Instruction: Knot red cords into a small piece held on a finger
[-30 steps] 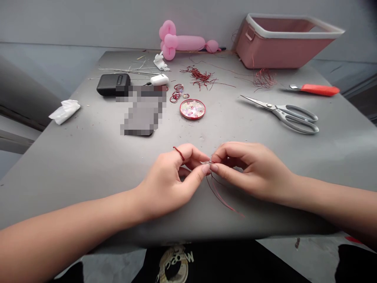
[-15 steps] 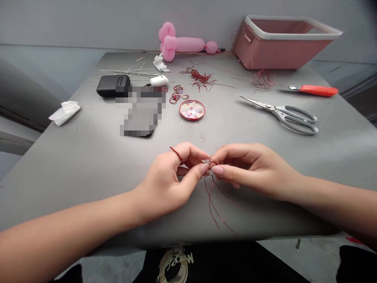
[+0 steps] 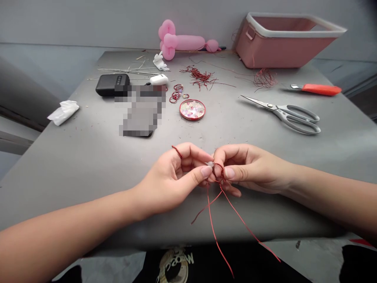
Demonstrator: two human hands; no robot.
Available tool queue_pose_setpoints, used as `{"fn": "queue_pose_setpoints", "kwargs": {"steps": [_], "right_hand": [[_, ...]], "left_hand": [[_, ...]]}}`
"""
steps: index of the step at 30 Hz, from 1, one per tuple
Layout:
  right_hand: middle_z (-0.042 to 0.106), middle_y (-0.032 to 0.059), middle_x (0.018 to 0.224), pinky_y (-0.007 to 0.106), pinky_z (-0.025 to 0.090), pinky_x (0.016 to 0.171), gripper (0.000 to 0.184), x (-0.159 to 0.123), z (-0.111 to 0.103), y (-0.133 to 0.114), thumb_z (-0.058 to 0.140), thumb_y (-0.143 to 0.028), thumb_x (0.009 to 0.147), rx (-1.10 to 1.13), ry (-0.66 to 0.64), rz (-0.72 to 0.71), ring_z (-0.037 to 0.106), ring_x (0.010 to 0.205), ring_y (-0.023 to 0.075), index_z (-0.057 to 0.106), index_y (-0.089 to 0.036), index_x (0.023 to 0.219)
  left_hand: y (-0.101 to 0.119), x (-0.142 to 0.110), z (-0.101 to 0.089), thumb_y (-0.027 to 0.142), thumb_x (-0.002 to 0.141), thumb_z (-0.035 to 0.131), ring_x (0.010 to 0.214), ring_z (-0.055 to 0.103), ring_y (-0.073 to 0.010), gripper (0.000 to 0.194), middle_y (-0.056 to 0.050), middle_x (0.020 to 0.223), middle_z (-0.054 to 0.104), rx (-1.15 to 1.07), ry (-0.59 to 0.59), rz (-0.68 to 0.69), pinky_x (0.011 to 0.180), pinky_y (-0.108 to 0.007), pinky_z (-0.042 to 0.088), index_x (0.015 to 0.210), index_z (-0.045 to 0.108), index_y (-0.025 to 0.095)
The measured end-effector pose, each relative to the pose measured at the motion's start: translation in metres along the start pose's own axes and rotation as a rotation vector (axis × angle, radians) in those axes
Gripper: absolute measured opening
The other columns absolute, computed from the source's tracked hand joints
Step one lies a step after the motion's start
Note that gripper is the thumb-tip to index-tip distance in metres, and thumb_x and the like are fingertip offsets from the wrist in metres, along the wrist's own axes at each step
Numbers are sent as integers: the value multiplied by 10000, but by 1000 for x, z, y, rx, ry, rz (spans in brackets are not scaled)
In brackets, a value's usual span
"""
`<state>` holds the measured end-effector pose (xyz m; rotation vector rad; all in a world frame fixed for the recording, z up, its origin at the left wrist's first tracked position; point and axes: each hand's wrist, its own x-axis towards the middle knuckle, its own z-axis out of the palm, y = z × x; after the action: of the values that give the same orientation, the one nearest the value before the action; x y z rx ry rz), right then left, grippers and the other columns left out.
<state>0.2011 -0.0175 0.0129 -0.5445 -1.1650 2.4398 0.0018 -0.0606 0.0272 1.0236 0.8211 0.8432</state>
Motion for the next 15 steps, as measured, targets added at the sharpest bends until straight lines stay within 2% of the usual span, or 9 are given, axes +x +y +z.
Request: {"fn": "queue_pose_setpoints", "kwargs": {"steps": [7, 12, 15], "right_hand": [[588, -21, 670, 182, 413, 497, 229, 0, 3, -6, 743, -290, 813, -128, 45, 47, 517, 531, 50, 594, -120, 773], [517, -38, 640, 191, 370, 508, 233, -6, 8, -14, 691, -328, 841, -575, 178, 1, 447, 544, 56, 560, -147, 773], [544, -20, 682, 199, 392, 526, 166, -10, 12, -14, 657, -275, 844, -946, 264, -111, 476, 590, 77, 567, -162, 763]], "left_hand": [[-2, -1, 1, 114, 852, 620, 727, 655, -37, 77, 19, 774, 645, 99, 18, 58, 719, -123, 554, 900, 563, 137], [-4, -2, -1, 180, 868, 593, 758, 641, -79, 120, 4, 809, 629, 293, 57, 125, 708, -189, 562, 985, 575, 158], [-2, -3, -1, 222, 875, 586, 777, 638, -95, 130, -8, 837, 638, 433, 40, 175, 705, -208, 559, 988, 587, 157]]}}
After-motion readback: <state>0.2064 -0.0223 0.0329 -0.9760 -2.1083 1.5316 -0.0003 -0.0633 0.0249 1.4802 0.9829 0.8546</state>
